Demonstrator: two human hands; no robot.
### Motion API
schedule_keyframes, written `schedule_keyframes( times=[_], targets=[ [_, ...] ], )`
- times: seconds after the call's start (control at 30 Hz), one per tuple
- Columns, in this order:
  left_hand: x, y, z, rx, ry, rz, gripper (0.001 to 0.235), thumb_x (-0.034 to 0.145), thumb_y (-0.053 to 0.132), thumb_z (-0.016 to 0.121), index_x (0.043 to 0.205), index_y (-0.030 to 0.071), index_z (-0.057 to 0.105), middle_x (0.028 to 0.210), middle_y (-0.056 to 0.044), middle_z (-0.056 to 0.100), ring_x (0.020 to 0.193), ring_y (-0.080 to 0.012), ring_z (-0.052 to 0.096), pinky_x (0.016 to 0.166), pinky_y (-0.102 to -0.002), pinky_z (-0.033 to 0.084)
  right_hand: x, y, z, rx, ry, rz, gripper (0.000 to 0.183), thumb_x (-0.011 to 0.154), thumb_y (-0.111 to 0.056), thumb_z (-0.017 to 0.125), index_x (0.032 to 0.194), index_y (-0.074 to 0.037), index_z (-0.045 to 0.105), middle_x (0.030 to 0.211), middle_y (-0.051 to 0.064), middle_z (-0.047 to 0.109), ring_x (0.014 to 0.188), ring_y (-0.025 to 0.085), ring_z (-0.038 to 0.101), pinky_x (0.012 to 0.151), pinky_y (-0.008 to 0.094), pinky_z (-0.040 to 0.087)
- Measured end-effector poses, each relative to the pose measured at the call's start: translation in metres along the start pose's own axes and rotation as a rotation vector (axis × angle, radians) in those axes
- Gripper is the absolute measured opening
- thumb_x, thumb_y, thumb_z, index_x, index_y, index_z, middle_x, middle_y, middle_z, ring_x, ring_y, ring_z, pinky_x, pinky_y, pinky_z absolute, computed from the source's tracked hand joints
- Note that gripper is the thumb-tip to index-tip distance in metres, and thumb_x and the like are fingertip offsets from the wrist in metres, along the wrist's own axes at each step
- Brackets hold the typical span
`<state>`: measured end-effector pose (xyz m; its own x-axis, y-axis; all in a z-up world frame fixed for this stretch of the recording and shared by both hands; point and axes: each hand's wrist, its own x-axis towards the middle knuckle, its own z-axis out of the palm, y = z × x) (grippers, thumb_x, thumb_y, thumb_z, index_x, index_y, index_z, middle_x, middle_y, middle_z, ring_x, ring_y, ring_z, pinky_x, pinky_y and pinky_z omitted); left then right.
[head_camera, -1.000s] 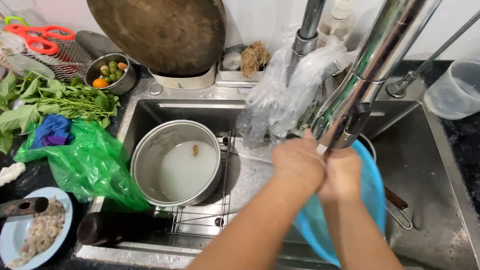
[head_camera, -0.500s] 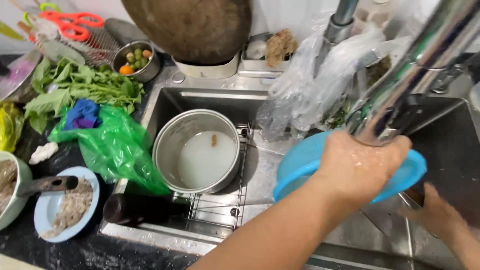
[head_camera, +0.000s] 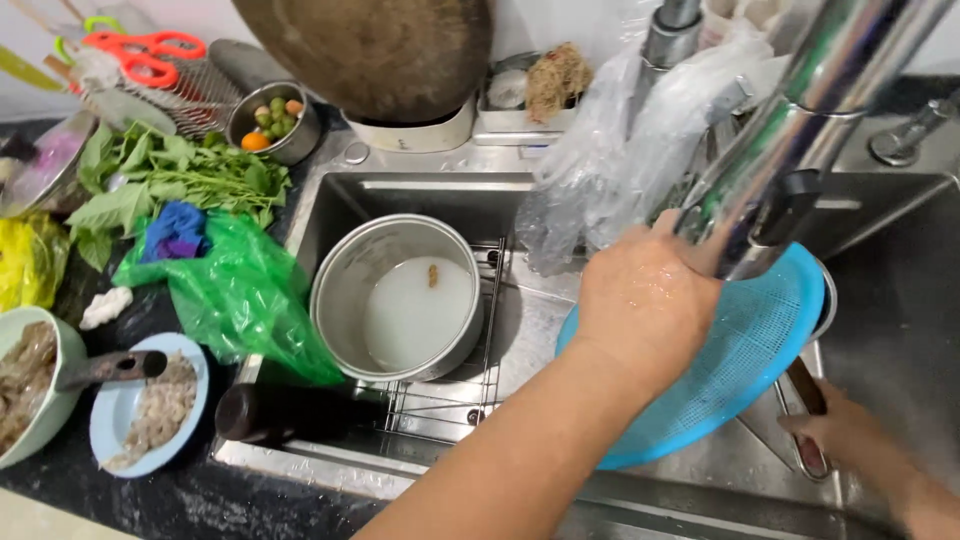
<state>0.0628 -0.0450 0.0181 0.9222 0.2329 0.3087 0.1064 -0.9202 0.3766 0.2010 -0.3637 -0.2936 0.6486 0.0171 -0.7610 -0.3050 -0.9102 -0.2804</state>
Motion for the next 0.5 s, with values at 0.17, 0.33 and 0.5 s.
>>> schedule_keyframes(
  times=[0.17,0.33,0.5],
  targets=[
    [0.000,-0.011,-0.009,0.014,0.096,0.056,0.030,0.089,0.013,0.056,0.112,0.025,0.072,0.102,-0.012,0.069,0.086,-0.0338,0.069,0.071,-0.048,0.055,-0.017,0.034,-0.012,0.076,-0.073,0.016,0.082,0.091,-0.023,0.077,0.163,-0.020,0.039,0.092,0.025,0.074,0.084,0.036,0.064,0.072,0.049,0.051],
    [0.001,-0.010,-0.034,0.037,0.017,0.001,0.021,0.092,0.015,0.057,0.107,0.017,0.072,0.104,-0.011,0.070,0.086,-0.0373,0.070,0.074,-0.050,0.055,-0.100,-0.029,-0.006,-0.335,-0.316,-0.327,0.074,0.085,-0.022,0.081,0.151,-0.033,0.048,0.116,0.003,0.072,0.112,0.018,0.069,0.102,0.033,0.057],
    [0.002,-0.019,-0.028,0.096,-0.180,-0.137,0.028,0.087,0.009,0.057,0.110,0.015,0.073,0.103,-0.015,0.071,0.090,-0.0379,0.071,0.077,-0.050,0.057,-0.116,-0.069,0.001,-0.430,-0.146,-0.639,0.082,0.080,-0.029,0.085,0.152,-0.024,0.046,0.124,0.009,0.066,0.114,0.023,0.063,0.099,0.036,0.051]
  ],
)
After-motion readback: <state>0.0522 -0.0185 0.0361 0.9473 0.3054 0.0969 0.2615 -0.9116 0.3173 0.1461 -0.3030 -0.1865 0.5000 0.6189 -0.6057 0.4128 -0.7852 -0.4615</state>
